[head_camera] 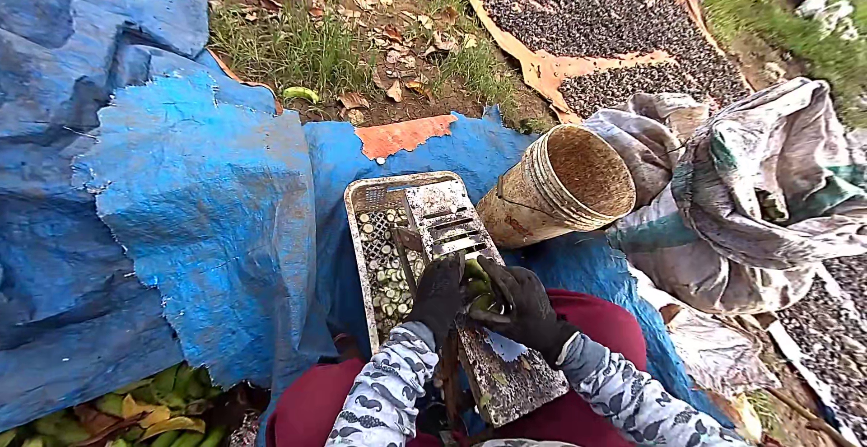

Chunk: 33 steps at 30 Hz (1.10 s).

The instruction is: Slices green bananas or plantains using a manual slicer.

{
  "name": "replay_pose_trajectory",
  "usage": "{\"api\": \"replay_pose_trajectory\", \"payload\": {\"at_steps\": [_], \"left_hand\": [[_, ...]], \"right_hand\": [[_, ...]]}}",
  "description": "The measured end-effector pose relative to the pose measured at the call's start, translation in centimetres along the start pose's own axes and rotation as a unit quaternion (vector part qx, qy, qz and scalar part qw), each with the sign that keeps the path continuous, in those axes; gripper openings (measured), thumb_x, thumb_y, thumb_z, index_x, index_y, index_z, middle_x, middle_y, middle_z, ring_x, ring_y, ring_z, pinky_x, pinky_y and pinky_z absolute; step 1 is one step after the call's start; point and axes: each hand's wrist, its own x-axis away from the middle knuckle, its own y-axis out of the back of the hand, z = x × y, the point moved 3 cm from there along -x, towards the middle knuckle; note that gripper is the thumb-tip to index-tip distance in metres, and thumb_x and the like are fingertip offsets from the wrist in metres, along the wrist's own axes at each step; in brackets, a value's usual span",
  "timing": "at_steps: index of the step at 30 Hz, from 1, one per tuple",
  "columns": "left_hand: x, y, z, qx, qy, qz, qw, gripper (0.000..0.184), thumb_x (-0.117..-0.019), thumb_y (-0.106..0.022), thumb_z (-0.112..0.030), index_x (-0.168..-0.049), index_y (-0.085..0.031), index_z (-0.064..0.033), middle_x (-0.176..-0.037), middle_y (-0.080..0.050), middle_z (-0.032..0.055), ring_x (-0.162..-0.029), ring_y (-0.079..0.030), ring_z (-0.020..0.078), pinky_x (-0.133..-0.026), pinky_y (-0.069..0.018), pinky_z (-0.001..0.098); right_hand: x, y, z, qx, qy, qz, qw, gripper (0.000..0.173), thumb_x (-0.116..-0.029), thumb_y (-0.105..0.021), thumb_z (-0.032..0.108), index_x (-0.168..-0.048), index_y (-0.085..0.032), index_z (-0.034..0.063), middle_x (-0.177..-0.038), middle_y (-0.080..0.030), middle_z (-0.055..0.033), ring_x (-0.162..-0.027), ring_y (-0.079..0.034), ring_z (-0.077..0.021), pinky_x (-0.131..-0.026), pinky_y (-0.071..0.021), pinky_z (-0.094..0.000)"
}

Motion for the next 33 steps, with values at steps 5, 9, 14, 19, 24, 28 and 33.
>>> {"api": "replay_pose_trajectory", "payload": {"at_steps": [5,9,14,19,24,28,33], "left_hand": [[-0.5,0.0,0.4,-0.025,0.007,-0.041,0.999,0.051,-0.1007,-0.058,-0.018,-0.149,-0.05,-0.0039,-0.143,-0.057,0.0196,-0.14,-0.046,0.0344,-0.12,-0.0292,0.044],[-0.6,-0.1,0.6,-0.037,0.007,-0.074,0.997,0.042,-0.0996,-0.059,-0.022,-0.139,-0.061,-0.0066,-0.135,-0.063,0.0183,-0.136,-0.05,0.0362,-0.119,-0.0288,0.0478],[-1.1,0.1,0.9,-0.034,-0.002,-0.063,0.997,0.04,-0.1002,-0.059,-0.023,-0.136,-0.063,-0.0043,-0.134,-0.064,0.0175,-0.139,-0.048,0.0335,-0.126,-0.0089,0.0503],[-0.8,0.5,1.3,-0.006,-0.005,-0.053,0.999,0.039,-0.1025,-0.056,-0.028,-0.137,-0.063,-0.0091,-0.132,-0.066,0.0129,-0.135,-0.052,0.0266,-0.126,-0.003,0.0528],[2.4,5.5,3.8,0.165,0.051,-0.28,0.944,0.036,-0.1012,-0.062,-0.026,-0.129,-0.068,-0.0054,-0.125,-0.069,0.017,-0.126,-0.059,0.0332,-0.116,-0.0354,0.0506],[3.2,6.6,6.1,0.208,0.049,-0.391,0.895,0.032,-0.0988,-0.066,-0.02,-0.127,-0.068,-0.0039,-0.121,-0.07,0.0158,-0.121,-0.061,0.0319,-0.113,-0.0373,0.0525],[4.2,6.8,6.1,0.217,0.071,-0.36,0.905,0.034,-0.099,-0.067,-0.023,-0.128,-0.068,-0.0051,-0.124,-0.069,0.0152,-0.123,-0.06,0.0315,-0.111,-0.0415,0.0484]], "right_hand": [[0.6,-2.5,-1.3,-0.14,-0.027,-0.01,0.99,0.1,-0.0842,-0.076,0.054,-0.15,-0.041,-0.0117,-0.15,-0.05,-0.0309,-0.143,-0.047,-0.0372,-0.12,-0.0377,-0.0491],[1.7,-2.2,-2.1,-0.253,-0.126,0.044,0.958,0.126,-0.0763,-0.083,0.057,-0.158,-0.016,-0.0129,-0.159,-0.037,-0.029,-0.149,-0.04,-0.0281,-0.121,-0.0379,-0.039],[1.1,-2.9,-2.1,-0.272,-0.168,0.077,0.944,0.092,-0.0855,-0.076,0.04,-0.155,-0.037,-0.0058,-0.16,-0.04,-0.0231,-0.151,-0.037,-0.0259,-0.125,-0.0304,-0.0392],[-0.1,-1.1,-0.9,-0.141,-0.097,0.026,0.985,0.046,-0.0915,-0.06,0.02,-0.135,-0.067,0.0054,-0.142,-0.063,-0.0143,-0.139,-0.054,-0.033,-0.117,-0.0417,-0.0505],[7.0,2.7,0.6,0.024,-0.033,0.022,0.999,0.041,-0.0981,-0.053,0.03,-0.129,-0.072,0.011,-0.138,-0.066,-0.0172,-0.135,-0.057,-0.039,-0.113,-0.0446,-0.0534],[1.6,-1.1,1.5,0.052,0.0,-0.012,0.999,0.04,-0.0957,-0.053,0.017,-0.13,-0.07,0.0069,-0.139,-0.064,-0.0203,-0.134,-0.056,-0.0453,-0.111,-0.0452,-0.0595],[-9.6,-4.7,0.6,0.069,-0.078,0.171,0.98,0.044,-0.0972,-0.056,0.008,-0.141,-0.063,0.0084,-0.148,-0.058,-0.014,-0.146,-0.042,-0.0426,-0.117,-0.0369,-0.0594]]}}
